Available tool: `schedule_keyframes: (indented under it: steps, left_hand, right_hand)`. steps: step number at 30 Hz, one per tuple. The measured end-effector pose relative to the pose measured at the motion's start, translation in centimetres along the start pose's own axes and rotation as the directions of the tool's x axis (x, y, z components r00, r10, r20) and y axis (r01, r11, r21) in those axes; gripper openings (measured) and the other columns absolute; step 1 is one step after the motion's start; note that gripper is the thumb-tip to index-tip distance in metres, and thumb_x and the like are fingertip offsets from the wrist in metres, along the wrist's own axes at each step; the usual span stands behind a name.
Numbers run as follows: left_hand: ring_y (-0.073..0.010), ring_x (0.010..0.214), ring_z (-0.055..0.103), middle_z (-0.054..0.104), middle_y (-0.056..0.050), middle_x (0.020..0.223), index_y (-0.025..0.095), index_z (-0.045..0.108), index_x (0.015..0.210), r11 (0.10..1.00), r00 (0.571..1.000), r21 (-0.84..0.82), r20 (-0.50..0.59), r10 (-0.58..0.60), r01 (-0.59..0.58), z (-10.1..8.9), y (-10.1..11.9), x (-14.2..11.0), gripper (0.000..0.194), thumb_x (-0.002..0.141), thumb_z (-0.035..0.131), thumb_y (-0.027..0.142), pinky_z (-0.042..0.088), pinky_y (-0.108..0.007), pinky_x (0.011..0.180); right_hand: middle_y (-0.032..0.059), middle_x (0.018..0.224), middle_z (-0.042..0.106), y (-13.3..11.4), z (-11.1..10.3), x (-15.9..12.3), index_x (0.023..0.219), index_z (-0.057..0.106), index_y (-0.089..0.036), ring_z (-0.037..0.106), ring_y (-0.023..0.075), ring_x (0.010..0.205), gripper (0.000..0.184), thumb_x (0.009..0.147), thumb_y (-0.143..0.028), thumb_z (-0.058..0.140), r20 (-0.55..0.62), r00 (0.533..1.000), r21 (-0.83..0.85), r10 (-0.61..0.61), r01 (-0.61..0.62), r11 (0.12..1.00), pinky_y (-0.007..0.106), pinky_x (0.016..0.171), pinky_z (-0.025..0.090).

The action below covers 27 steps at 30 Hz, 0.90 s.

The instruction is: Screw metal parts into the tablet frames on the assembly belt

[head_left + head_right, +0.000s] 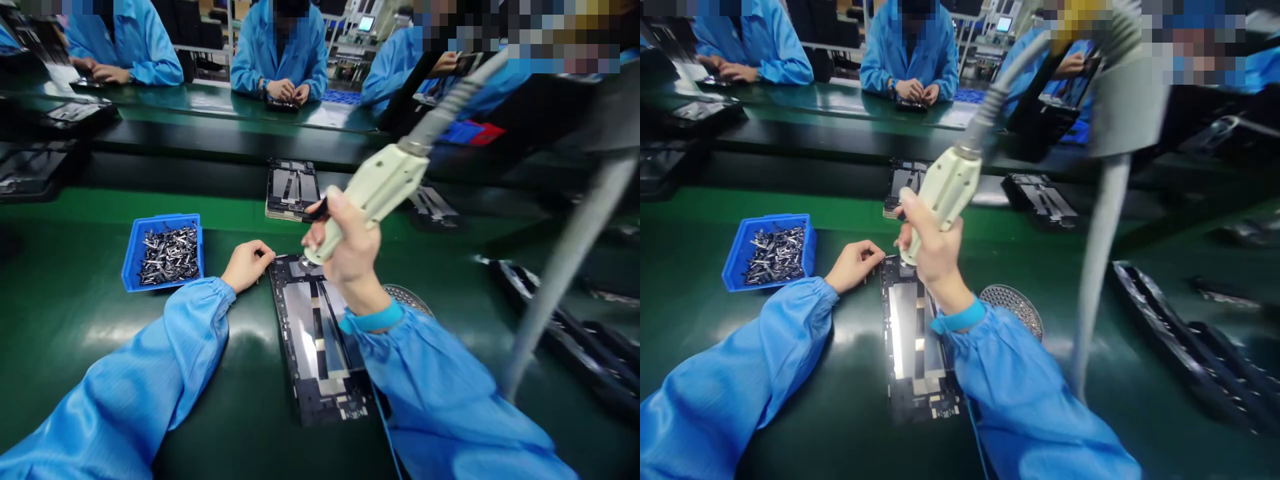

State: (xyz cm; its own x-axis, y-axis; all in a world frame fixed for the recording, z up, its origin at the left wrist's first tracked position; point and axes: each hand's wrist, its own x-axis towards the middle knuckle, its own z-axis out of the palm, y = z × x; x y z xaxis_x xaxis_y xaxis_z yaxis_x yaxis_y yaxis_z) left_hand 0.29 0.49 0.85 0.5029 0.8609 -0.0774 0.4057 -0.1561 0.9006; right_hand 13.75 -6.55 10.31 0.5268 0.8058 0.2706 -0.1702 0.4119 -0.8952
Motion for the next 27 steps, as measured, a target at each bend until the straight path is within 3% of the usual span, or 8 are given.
schedule_keyframes:
  steps: [4, 9, 17, 27]
  left_hand:
    - [-0.0112, 0.045, 0.048, 0.054, 0.004, 0.051, 0.015, 0.061, 0.074, 1.000, 1.000, -0.004, 0.009, -0.003, 0.003, 0.0, 0.0, 0.3, 0.015, 0.086, 0.064, 0.023, 0.034, -0.022, 0.050]
    - [-0.0114, 0.047, 0.048, 0.055, 0.003, 0.052, 0.015, 0.063, 0.070, 1.000, 1.000, -0.004, 0.017, -0.003, 0.003, 0.1, 0.0, 0.7, 0.015, 0.083, 0.066, 0.020, 0.033, -0.023, 0.052]
    - [-0.0114, 0.051, 0.046, 0.055, 0.003, 0.054, 0.014, 0.065, 0.070, 1.000, 1.000, 0.012, 0.007, 0.006, -0.006, 0.4, 0.1, 0.6, 0.012, 0.081, 0.066, 0.016, 0.031, -0.023, 0.055]
    - [-0.0123, 0.052, 0.049, 0.055, 0.003, 0.055, 0.015, 0.064, 0.071, 1.000, 1.000, 0.013, 0.010, 0.010, -0.010, 0.2, 0.2, 0.4, 0.010, 0.081, 0.065, 0.015, 0.033, -0.023, 0.056]
  right_hand:
    - [-0.0060, 0.043, 0.047, 2.8, 2.0, 0.9, 0.069, 0.071, -0.024, 0.045, 0.0115, 0.037, 0.033, 0.079, -0.054, 0.076, 0.054, 0.998, -0.030, -0.027, 0.029, 0.999, 0.027, 0.040, 0.044]
    - [-0.0060, 0.044, 0.046, 4.4, 1.8, 1.2, 0.072, 0.071, -0.023, 0.045, 0.0113, 0.037, 0.035, 0.081, -0.057, 0.073, 0.039, 0.998, -0.080, -0.042, 0.045, 0.996, 0.027, 0.040, 0.043]
    - [-0.0068, 0.042, 0.046, 5.2, 1.9, 1.2, 0.070, 0.070, -0.023, 0.043, 0.0103, 0.035, 0.032, 0.078, -0.053, 0.075, 0.031, 0.999, -0.041, 0.013, -0.012, 0.999, 0.025, 0.039, 0.044]
    - [-0.0054, 0.044, 0.046, 5.3, 2.4, 0.9, 0.065, 0.065, -0.024, 0.045, 0.0131, 0.036, 0.031, 0.080, -0.050, 0.076, 0.029, 0.999, -0.066, -0.015, 0.017, 0.998, 0.029, 0.037, 0.040]
